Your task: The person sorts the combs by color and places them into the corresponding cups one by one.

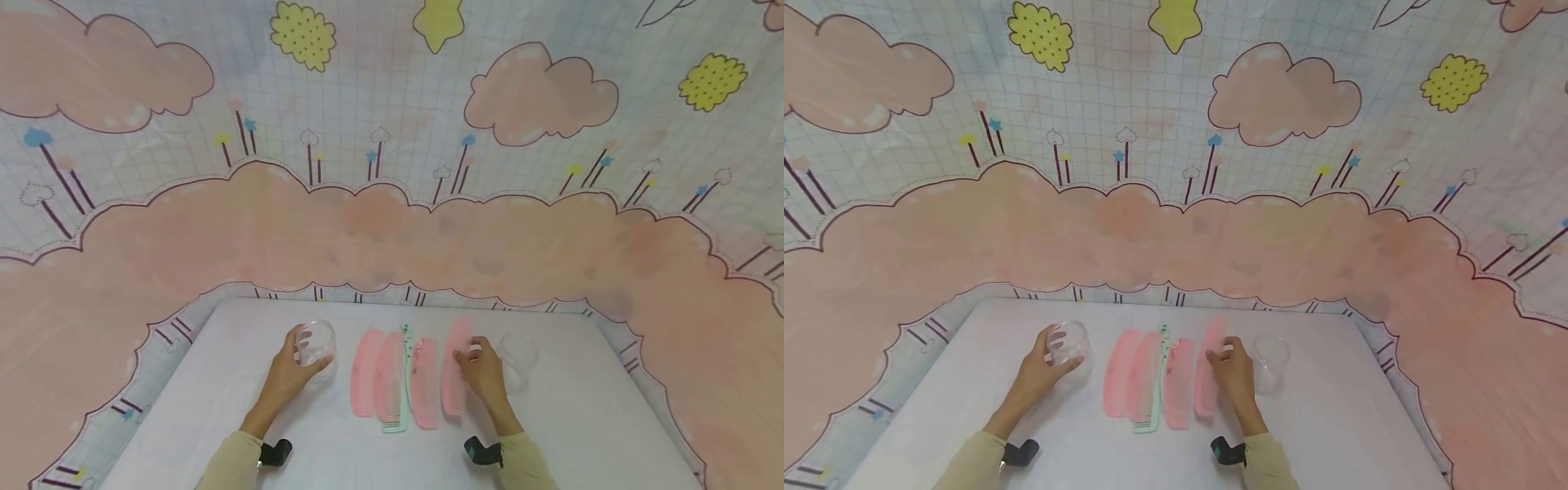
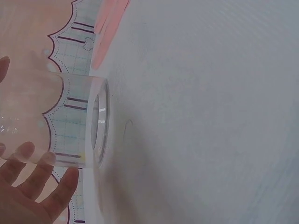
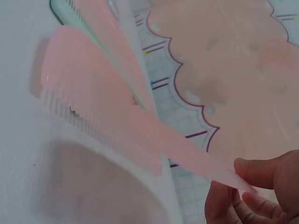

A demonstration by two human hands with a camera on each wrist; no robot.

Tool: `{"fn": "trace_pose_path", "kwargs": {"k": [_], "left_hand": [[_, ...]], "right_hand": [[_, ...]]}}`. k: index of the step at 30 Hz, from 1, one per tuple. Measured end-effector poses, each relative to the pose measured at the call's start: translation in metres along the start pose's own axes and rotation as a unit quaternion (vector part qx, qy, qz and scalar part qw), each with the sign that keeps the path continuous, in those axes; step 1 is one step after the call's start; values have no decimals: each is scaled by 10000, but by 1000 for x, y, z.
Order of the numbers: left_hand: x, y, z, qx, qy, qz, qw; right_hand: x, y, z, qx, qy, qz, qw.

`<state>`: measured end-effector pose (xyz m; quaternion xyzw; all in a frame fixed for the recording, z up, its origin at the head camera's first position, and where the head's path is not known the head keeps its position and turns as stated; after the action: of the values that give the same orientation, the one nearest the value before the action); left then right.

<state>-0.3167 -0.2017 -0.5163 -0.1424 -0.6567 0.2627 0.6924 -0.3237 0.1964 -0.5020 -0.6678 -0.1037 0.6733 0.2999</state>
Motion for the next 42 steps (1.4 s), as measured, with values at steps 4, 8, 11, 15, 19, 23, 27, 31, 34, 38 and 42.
{"fn": "trace_pose_path", "kwargs": {"k": [4, 8, 11, 15, 19, 23, 27, 31, 34, 38, 42], "left_hand": [[0, 0, 1, 13, -16, -76, 10000], [-1, 1, 3, -29, -105, -27, 9999], [1, 1, 4, -53, -69, -3, 10000], [3, 0, 5, -43, -13, -36, 10000], [2, -1, 4, -39, -21, -35, 10000], [0, -1, 4, -56, -17, -56, 10000], [-1, 0, 3, -77, -51, -24, 10000], [-3, 0, 3, -119, -146, 47, 9998], [-4, 1, 2, -139, -181, 47, 9997], [-4, 1, 1, -127, -199, 33, 9997], [-3, 1, 0, -73, -160, 47, 9998]], "right_hand": [[-8, -1, 0, -27, -117, 438, 9990], [-12, -4, -2, -5, -145, 627, 9979], [-16, -7, -5, 56, -149, 893, 9959], [-26, -10, -6, 67, -242, 1281, 9914], [-35, -8, -8, 27, -278, 1512, 9881], [-41, -7, -12, 34, -251, 1656, 9859], [-47, -4, -17, 11, -248, 1742, 9844], [-54, -1, -22, -61, -274, 1879, 9818], [-60, 2, -24, -165, -352, 2081, 9773], [-68, 7, -27, -256, -500, 2309, 9714], [-76, 12, -30, -322, -625, 2403, 9682]]}}
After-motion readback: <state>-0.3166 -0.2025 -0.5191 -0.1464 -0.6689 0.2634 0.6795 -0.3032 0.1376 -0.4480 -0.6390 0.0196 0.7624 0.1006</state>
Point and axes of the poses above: each hand's wrist, its own z-axis towards the middle knuckle, its own y-axis out of the palm, x = y × z, the point moved 8 cm from there along z, towards the middle knuckle, and after that the axes turned 4 degrees about x, right-handed, at the moved point
